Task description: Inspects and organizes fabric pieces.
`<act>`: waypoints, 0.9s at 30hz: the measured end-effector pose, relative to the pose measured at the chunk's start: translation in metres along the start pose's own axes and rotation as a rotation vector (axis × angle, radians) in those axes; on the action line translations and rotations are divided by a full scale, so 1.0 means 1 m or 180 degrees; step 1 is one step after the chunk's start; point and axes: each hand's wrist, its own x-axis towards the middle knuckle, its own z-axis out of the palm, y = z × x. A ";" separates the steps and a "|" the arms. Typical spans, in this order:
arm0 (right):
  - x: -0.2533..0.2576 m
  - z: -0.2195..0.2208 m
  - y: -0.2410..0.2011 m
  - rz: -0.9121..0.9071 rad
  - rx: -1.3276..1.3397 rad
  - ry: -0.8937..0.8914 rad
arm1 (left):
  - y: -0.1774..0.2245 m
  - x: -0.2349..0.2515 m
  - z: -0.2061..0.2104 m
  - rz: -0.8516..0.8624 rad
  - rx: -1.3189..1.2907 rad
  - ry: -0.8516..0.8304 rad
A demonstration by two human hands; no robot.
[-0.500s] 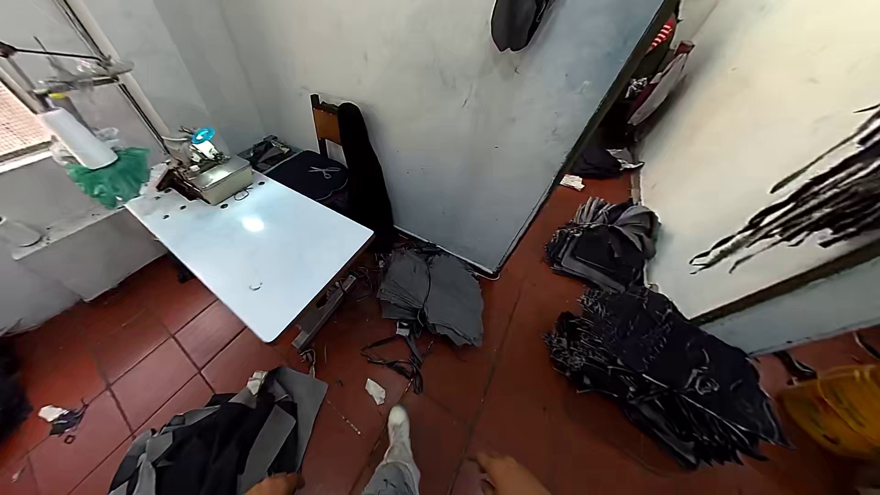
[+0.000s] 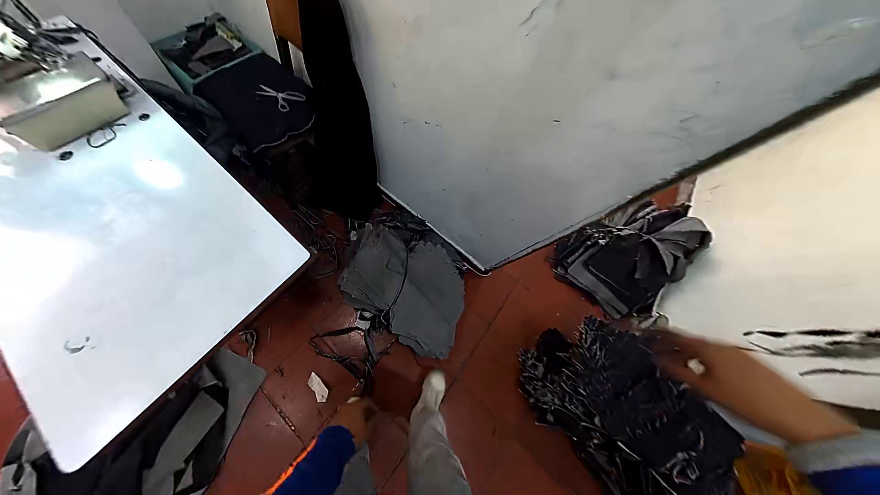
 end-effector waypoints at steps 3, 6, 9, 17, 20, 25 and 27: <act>0.129 -0.054 -0.016 -0.0437 -0.0056 0.0476 | -0.002 0.058 0.018 -0.0211 -0.0033 -0.0301; 0.258 -0.008 -0.064 -0.0790 0.0120 0.0135 | 0.042 0.068 -0.009 -0.0263 -0.0229 0.0205; 0.346 0.106 -0.113 -0.0746 -0.0018 -0.0859 | 0.041 0.133 0.004 -0.0638 -0.0936 0.1247; 0.492 0.372 -0.135 -0.1104 -0.0960 -0.2183 | -0.015 0.397 0.015 -0.0867 -0.3415 0.1717; 0.529 0.440 -0.127 -0.1481 -0.1474 -0.2131 | -0.014 0.467 0.004 -0.0738 -0.3753 0.1576; 0.564 0.495 -0.122 -0.2110 -0.2113 -0.2295 | -0.022 0.525 -0.001 -0.0910 -0.3067 0.1779; 0.572 0.492 -0.126 -0.2213 -0.2062 -0.2403 | -0.030 0.517 -0.013 -0.1005 -0.2382 0.1242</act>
